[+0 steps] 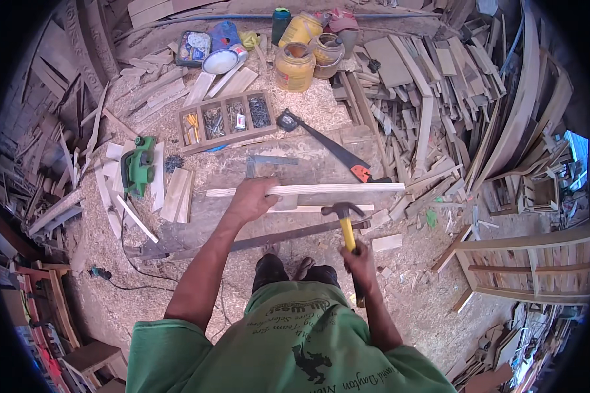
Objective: The person assembles a wooden frame by hand, using a hammer to drive nails into pre-aligned pieces. They repeatedly position the wood, hammer the nails, and adjust the frame on a cluttered workbench.
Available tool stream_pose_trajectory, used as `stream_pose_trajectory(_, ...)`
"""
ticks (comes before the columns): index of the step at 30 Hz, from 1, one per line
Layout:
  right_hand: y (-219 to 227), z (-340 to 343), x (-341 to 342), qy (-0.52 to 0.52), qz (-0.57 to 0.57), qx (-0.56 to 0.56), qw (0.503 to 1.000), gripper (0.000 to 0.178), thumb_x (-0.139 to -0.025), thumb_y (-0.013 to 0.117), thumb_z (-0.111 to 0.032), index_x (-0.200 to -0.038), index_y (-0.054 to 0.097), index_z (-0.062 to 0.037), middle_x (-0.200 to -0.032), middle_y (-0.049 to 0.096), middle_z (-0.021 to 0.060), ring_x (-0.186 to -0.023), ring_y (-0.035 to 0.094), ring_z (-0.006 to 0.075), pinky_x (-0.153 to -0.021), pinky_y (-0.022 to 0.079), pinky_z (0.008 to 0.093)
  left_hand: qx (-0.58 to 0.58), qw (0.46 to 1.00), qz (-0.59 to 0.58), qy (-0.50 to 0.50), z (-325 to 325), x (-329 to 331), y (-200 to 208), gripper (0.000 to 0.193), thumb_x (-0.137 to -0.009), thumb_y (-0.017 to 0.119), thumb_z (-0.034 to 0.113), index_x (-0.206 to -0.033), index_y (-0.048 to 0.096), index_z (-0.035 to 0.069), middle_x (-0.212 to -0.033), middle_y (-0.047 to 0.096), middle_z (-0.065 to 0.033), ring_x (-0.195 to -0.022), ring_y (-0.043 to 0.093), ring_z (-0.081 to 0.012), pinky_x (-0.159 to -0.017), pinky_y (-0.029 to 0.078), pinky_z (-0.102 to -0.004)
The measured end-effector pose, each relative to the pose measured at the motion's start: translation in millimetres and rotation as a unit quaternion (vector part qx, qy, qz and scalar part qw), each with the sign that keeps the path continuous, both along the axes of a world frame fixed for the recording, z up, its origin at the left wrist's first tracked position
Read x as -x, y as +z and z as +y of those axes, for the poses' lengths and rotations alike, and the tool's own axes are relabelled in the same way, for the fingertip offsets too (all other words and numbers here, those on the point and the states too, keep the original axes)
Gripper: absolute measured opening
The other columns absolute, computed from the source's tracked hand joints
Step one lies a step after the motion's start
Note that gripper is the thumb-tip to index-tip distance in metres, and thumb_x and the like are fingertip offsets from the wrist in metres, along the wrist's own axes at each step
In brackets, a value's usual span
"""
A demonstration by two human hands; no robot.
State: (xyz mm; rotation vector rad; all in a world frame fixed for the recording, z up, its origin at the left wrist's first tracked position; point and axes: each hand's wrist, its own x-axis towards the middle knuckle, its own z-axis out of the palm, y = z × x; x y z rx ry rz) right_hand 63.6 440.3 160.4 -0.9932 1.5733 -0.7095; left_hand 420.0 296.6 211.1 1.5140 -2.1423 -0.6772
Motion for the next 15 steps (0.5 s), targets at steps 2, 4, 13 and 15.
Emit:
stream_pose_trajectory(2,3,28,-6,-0.013,-0.040,0.027,0.999,0.026,-0.102,0.079,-0.027,-0.094,0.068,-0.0056,-0.073,0.061,-0.0025,-0.061,0.050,0.0058,-0.054,0.041,0.0281,-0.021,1.000,0.001,-0.020,-4,2,9,0.029,-0.093,0.079,0.029,-0.114,0.074,0.009,-0.109,0.077,-0.0177,-0.105,0.072,-0.0439,-0.096,0.055,-0.0539)
stream_pose_trajectory(4,20,27,-24,-0.026,-0.036,0.053,0.998,0.024,-0.102,0.079,-0.026,-0.099,0.071,-0.0041,-0.073,0.061,-0.0029,-0.061,0.051,0.0060,-0.054,0.042,0.0286,-0.034,0.999,0.000,-0.029,-5,1,7,0.028,-0.093,0.079,0.027,-0.113,0.075,0.008,-0.110,0.077,-0.0182,-0.106,0.073,-0.0437,-0.095,0.056,-0.0528)
stream_pose_trajectory(13,66,-94,-128,-0.029,-0.031,0.133,0.990,0.039,-0.105,0.078,-0.039,-0.114,0.068,-0.0029,-0.068,0.058,-0.0013,-0.056,0.054,0.0085,-0.051,0.043,0.0306,0.004,0.999,-0.021,-0.029,1,-5,-10,0.029,-0.092,0.080,0.024,-0.117,0.074,0.010,-0.112,0.077,-0.0165,-0.106,0.074,-0.0417,-0.095,0.057,-0.0516)
stream_pose_trajectory(15,54,-108,-147,-0.082,-0.071,0.130,0.986,0.036,-0.106,0.078,-0.038,-0.111,0.067,-0.0038,-0.068,0.057,-0.0024,-0.055,0.053,0.0074,-0.050,0.043,0.0289,0.077,0.997,-0.006,-0.031,7,-9,-22,0.029,-0.092,0.080,0.024,-0.116,0.073,0.009,-0.110,0.076,-0.0168,-0.105,0.073,-0.0419,-0.093,0.056,-0.0524)
